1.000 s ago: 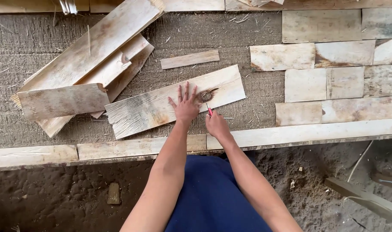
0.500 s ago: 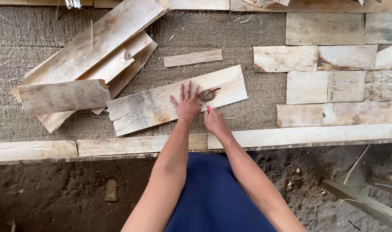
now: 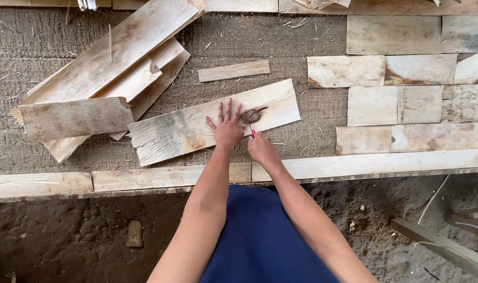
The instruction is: Arranging and marking thin wood pieces on a workbench to create a tiled pattern.
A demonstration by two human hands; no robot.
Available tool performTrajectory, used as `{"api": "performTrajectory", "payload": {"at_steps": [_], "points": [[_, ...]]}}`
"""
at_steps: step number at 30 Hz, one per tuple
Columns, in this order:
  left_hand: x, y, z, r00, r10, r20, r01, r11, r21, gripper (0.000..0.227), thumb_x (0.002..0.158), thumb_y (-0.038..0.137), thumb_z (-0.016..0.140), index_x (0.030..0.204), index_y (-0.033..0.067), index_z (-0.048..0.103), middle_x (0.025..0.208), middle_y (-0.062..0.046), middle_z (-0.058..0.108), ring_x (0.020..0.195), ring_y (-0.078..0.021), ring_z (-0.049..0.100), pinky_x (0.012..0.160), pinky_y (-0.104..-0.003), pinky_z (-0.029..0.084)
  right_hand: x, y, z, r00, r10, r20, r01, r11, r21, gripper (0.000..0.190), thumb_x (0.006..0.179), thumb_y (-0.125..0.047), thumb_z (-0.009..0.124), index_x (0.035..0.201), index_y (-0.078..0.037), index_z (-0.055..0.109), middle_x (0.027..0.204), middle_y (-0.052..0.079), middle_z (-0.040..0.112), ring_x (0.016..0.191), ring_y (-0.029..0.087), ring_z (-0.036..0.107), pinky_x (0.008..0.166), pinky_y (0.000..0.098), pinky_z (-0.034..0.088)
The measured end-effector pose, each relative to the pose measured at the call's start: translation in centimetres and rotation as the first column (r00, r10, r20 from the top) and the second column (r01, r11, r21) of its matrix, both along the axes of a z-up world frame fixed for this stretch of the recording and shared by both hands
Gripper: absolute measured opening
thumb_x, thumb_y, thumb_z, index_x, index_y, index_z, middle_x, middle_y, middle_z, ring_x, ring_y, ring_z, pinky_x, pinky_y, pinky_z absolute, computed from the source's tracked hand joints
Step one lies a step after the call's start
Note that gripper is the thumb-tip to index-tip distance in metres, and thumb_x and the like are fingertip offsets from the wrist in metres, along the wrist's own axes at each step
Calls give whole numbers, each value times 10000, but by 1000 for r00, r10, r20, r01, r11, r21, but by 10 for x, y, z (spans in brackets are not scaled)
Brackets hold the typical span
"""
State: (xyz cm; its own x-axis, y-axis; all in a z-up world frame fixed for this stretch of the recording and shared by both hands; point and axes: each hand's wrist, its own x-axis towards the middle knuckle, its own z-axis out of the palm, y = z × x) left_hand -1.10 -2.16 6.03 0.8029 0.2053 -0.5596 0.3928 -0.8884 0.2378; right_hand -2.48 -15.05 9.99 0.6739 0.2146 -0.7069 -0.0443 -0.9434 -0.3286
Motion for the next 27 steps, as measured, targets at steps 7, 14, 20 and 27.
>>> {"api": "performTrajectory", "payload": {"at_steps": [7,14,20,27], "points": [[0,-1,12,1000,-2,-14,2,1000,18,711,1045,491,436,1633,424,43,1715,90,-122,1550,-219,-199,1150,-726,-85,14,0,-40,1000,-11,-23,11,999,-37,512,1019,-357,358,1210,80,543,1131,375,670,1101,556,665,893,596,555],[-2,-3,0,1000,-7,-8,7,999,48,698,1041,534,397,1627,434,30,1708,99,-142,1543,-215,-217,1156,-730,-62,4,-2,-28,999,-22,-49,20,999,-40,485,1023,-346,354,1199,69,533,1156,358,672,1108,554,664,901,602,553],[-2,-4,6,1000,-15,-27,17,998,68,681,1046,535,382,1622,441,32,1706,103,-138,1544,-209,-204,1170,-720,-43,-7,-3,-7,997,-49,-66,49,999,-1,454,1036,-301,346,1221,75,519,1186,377,662,1139,566,645,931,622,533],[-1,-4,11,999,-11,-31,13,997,70,708,1039,535,411,1625,446,24,1704,109,-153,1546,-208,-215,1159,-734,-59,-12,-10,-19,999,-25,-41,25,1000,-5,434,1034,-308,362,1208,61,508,1151,371,674,1117,558,659,914,616,542]]}}
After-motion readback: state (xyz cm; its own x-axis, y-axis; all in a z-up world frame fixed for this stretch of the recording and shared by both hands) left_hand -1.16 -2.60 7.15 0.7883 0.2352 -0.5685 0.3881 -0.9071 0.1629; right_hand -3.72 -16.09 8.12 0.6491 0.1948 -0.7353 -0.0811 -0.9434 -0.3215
